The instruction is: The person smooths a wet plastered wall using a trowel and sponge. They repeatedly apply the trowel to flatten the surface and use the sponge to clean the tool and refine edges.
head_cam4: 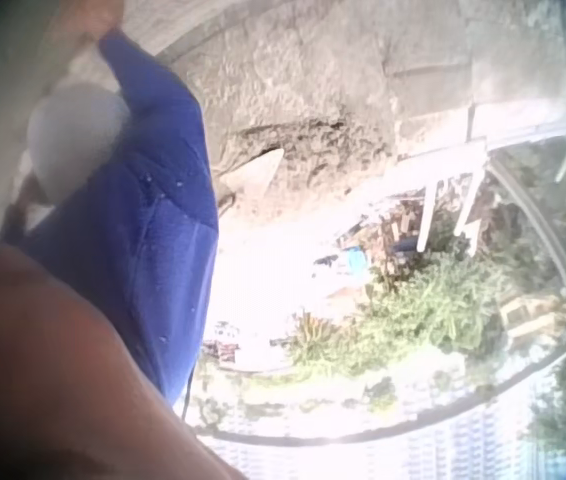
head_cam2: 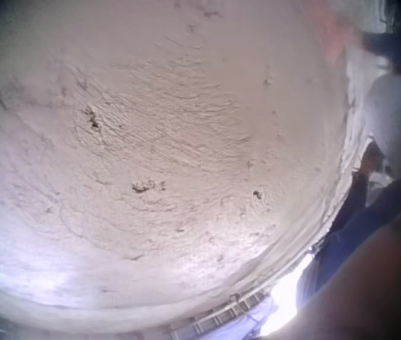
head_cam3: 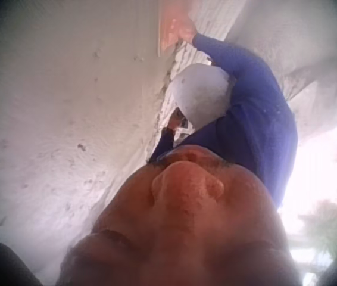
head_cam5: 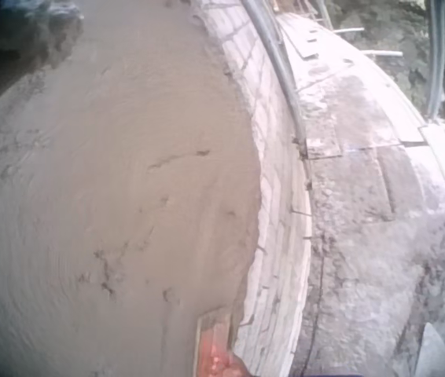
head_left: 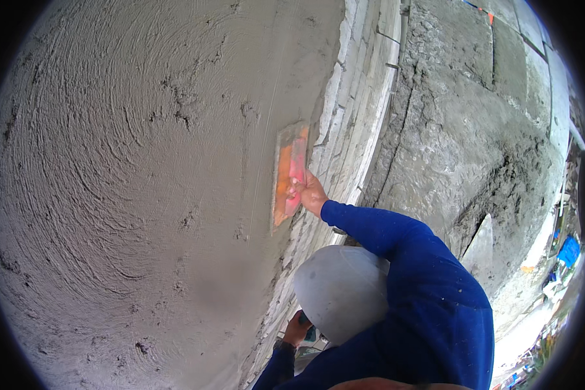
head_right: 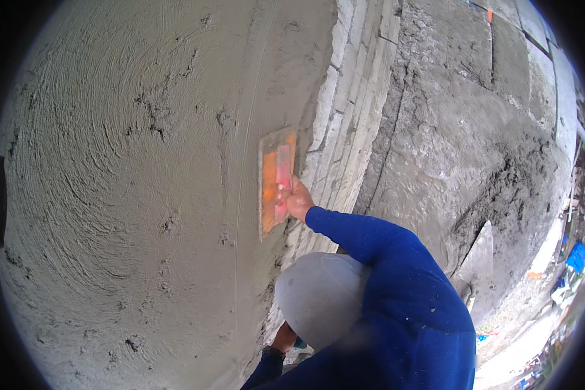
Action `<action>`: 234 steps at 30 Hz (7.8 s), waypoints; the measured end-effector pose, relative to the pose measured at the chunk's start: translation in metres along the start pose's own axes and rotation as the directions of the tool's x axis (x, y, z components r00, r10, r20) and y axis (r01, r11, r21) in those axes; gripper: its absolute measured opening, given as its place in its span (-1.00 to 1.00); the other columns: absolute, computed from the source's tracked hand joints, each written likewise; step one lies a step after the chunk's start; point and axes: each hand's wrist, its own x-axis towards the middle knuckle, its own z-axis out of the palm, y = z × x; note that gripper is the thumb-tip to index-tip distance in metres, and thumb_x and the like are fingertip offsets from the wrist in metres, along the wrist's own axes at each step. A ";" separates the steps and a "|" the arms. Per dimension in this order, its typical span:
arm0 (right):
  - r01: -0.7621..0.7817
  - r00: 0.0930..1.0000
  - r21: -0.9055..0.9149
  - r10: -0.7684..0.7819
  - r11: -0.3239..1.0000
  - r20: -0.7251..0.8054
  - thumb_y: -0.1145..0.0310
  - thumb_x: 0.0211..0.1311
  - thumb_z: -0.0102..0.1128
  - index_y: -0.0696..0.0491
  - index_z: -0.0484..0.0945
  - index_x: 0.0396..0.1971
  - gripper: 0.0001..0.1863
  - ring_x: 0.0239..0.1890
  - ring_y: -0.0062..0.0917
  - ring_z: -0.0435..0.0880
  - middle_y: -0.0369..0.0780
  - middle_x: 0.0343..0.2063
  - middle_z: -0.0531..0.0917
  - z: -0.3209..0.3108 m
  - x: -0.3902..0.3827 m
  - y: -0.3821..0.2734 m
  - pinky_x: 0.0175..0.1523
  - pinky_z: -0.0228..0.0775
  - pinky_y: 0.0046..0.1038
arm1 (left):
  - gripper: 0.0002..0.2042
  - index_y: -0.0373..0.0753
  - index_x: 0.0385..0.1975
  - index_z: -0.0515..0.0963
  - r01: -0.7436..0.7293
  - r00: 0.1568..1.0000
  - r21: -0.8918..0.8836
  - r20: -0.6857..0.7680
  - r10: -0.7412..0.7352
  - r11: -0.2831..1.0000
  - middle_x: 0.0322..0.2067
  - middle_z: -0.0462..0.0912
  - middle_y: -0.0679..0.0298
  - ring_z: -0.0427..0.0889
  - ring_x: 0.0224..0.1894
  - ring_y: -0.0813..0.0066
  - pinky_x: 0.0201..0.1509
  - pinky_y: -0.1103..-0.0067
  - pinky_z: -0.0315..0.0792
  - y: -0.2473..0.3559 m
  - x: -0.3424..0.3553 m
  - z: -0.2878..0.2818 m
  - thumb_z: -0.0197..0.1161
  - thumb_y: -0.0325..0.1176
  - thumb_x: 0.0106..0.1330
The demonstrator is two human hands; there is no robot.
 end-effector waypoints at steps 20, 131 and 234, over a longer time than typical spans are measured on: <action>0.124 0.991 -0.420 -0.132 0.899 0.009 0.20 0.50 0.07 0.22 0.49 -0.08 -0.66 -0.48 -0.39 0.71 -0.16 -0.50 0.68 0.020 -0.006 -0.033 -0.24 0.51 -0.31 | -0.58 -0.25 0.16 0.51 -0.032 0.999 -0.001 -0.007 0.032 0.999 -0.08 0.71 0.21 0.67 -0.06 0.42 0.08 0.47 0.52 -0.057 0.009 0.001 0.38 -0.34 0.33; -0.248 0.947 -0.320 0.298 0.914 0.118 0.13 0.53 0.09 0.01 0.47 0.00 -0.71 -0.32 -0.55 0.70 -0.26 -0.32 0.70 0.037 -0.073 0.005 -0.32 0.63 -0.44 | -0.45 -0.22 0.27 0.43 -0.154 0.984 -0.048 -0.102 0.148 0.987 0.02 0.68 0.03 0.68 0.05 0.20 0.14 0.39 0.51 -0.151 0.008 0.020 0.39 -0.19 0.32; 0.179 0.800 -0.391 0.098 0.903 0.592 0.47 0.38 0.22 0.06 0.59 -0.18 -0.93 -0.07 -0.40 0.74 -0.15 -0.21 0.75 0.228 -0.428 0.027 0.06 0.61 -0.19 | -0.55 -0.24 0.16 0.51 -0.540 0.816 -0.572 -0.537 0.216 0.618 -0.09 0.73 0.21 0.70 -0.09 0.40 0.03 0.45 0.57 -0.659 0.051 -0.049 0.37 -0.23 0.32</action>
